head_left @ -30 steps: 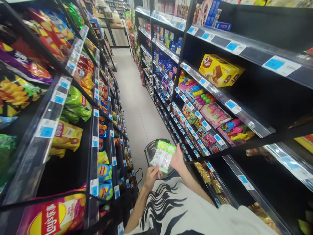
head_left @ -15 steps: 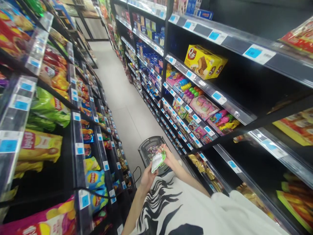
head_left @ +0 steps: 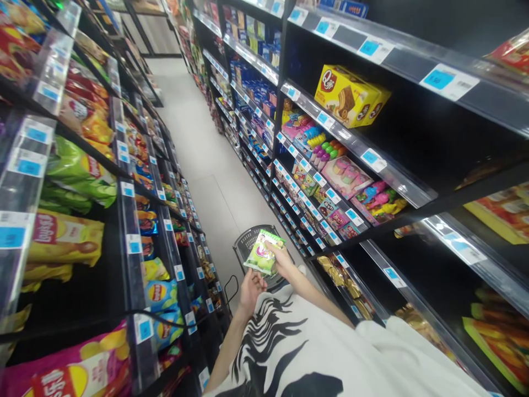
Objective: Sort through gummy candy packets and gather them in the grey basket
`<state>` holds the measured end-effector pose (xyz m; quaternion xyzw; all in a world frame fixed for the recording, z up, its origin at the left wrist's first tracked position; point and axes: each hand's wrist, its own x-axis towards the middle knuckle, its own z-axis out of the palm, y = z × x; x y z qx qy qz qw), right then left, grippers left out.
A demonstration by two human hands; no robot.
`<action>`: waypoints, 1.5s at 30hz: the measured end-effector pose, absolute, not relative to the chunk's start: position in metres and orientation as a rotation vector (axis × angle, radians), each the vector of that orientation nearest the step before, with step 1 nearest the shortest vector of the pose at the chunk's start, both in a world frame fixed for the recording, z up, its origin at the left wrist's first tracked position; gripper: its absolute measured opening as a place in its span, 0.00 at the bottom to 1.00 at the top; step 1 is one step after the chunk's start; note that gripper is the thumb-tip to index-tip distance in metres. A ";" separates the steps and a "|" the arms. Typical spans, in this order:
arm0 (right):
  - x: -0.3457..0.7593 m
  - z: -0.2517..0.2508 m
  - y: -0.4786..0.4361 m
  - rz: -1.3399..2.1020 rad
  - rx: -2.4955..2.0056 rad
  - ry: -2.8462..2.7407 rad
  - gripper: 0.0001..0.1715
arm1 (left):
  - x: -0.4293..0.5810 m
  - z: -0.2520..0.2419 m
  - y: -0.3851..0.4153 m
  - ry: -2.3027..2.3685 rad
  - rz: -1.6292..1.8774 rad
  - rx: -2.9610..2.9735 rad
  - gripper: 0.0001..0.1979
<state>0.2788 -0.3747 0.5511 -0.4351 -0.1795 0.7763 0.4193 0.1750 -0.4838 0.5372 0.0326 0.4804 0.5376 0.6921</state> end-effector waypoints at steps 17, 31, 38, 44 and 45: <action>0.284 0.539 -0.375 1.929 -1.210 -0.298 0.23 | 0.172 0.515 -0.487 1.369 1.274 0.614 0.28; 0.283 0.537 -0.373 1.981 -1.147 -0.337 0.23 | 0.169 0.514 -0.487 1.398 1.288 0.686 0.27; 0.286 0.547 -0.372 1.975 -1.171 -0.357 0.21 | 0.168 0.511 -0.486 1.404 1.256 0.719 0.26; 0.286 0.542 -0.371 1.981 -1.235 -0.407 0.26 | 0.166 0.506 -0.484 1.431 1.244 0.734 0.26; 0.286 0.540 -0.370 1.988 -1.244 -0.427 0.26 | 0.166 0.504 -0.485 1.439 1.241 0.732 0.26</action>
